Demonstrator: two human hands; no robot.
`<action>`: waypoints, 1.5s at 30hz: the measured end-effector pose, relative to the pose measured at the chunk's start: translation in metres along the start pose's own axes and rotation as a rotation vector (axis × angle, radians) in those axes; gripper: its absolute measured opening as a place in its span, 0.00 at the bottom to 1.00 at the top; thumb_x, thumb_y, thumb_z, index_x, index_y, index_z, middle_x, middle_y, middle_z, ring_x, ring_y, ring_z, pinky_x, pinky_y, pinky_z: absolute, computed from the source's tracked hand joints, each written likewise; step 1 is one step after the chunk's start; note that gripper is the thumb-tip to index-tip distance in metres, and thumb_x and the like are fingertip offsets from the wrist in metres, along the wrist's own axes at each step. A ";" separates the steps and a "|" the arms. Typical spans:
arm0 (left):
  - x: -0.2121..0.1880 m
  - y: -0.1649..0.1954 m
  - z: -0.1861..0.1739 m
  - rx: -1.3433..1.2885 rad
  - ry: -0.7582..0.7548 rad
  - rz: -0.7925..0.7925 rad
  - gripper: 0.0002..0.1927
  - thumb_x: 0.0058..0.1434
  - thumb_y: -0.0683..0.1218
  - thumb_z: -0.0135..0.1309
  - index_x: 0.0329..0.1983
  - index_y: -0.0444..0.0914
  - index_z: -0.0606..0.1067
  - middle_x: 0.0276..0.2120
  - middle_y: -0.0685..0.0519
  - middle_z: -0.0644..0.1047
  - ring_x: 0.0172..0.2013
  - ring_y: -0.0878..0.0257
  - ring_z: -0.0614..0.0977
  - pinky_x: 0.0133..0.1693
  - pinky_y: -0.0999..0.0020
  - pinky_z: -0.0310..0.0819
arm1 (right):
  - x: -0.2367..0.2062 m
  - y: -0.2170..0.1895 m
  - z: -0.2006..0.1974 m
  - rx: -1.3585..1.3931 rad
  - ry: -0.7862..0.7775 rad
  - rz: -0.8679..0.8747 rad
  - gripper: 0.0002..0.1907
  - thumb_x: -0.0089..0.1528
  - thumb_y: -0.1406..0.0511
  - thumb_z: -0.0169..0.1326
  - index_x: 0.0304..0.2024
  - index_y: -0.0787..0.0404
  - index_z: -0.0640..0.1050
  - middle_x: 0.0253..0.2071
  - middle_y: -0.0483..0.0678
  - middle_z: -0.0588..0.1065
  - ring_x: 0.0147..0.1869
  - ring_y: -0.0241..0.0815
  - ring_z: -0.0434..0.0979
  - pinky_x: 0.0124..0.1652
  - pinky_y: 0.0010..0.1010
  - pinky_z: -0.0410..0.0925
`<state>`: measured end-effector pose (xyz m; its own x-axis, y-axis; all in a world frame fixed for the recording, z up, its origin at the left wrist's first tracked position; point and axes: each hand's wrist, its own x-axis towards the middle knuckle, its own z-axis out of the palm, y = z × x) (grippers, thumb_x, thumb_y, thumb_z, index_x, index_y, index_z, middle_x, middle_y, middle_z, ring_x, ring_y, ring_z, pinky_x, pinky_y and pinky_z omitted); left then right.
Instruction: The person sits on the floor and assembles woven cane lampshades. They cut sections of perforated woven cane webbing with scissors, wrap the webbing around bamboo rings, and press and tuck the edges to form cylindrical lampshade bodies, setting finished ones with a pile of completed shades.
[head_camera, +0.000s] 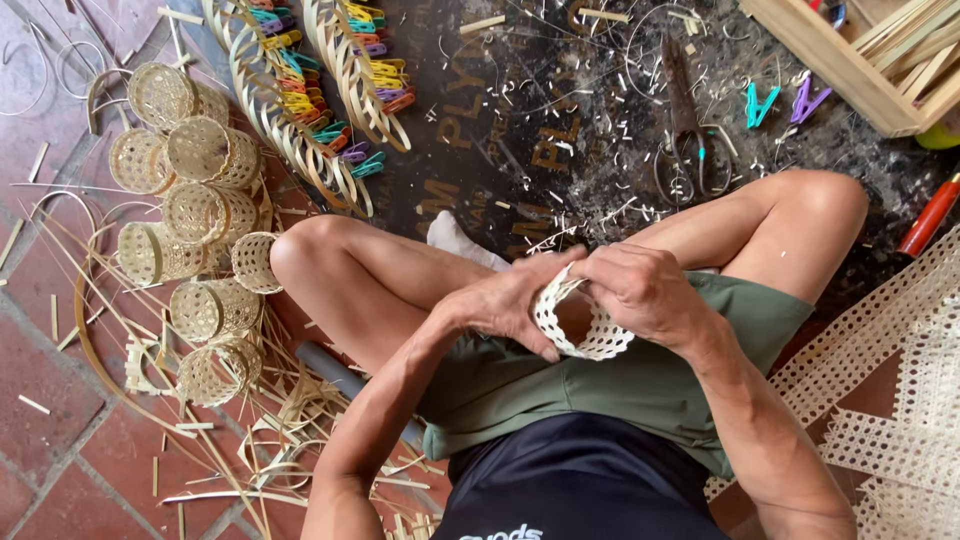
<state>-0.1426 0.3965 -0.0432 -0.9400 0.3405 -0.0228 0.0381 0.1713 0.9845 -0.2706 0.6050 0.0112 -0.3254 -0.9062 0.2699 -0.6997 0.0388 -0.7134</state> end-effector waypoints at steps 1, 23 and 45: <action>0.000 -0.003 0.002 -0.089 -0.080 -0.073 0.58 0.40 0.49 0.78 0.72 0.33 0.60 0.61 0.43 0.72 0.63 0.56 0.73 0.65 0.61 0.68 | 0.001 0.001 0.002 -0.002 0.028 -0.005 0.14 0.53 0.75 0.60 0.42 0.66 0.77 0.32 0.51 0.77 0.36 0.50 0.80 0.37 0.40 0.72; 0.019 0.064 -0.011 0.491 0.189 -0.283 0.60 0.38 0.56 0.75 0.74 0.41 0.59 0.57 0.43 0.76 0.58 0.45 0.76 0.59 0.51 0.66 | 0.010 0.017 0.010 -0.121 0.245 0.175 0.09 0.56 0.73 0.63 0.38 0.63 0.78 0.35 0.51 0.79 0.35 0.50 0.81 0.32 0.38 0.72; 0.017 -0.001 -0.001 -0.446 0.366 -0.435 0.07 0.67 0.38 0.55 0.45 0.32 0.81 0.30 0.60 0.80 0.29 0.75 0.76 0.30 0.76 0.71 | -0.026 0.060 0.031 0.881 0.208 0.502 0.15 0.59 0.72 0.60 0.49 0.69 0.78 0.43 0.45 0.81 0.45 0.29 0.78 0.47 0.25 0.73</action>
<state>-0.1586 0.4006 -0.0444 -0.8947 -0.0178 -0.4464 -0.4343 -0.1997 0.8784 -0.2844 0.6175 -0.0585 -0.6136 -0.7767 -0.1423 0.2328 -0.0058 -0.9725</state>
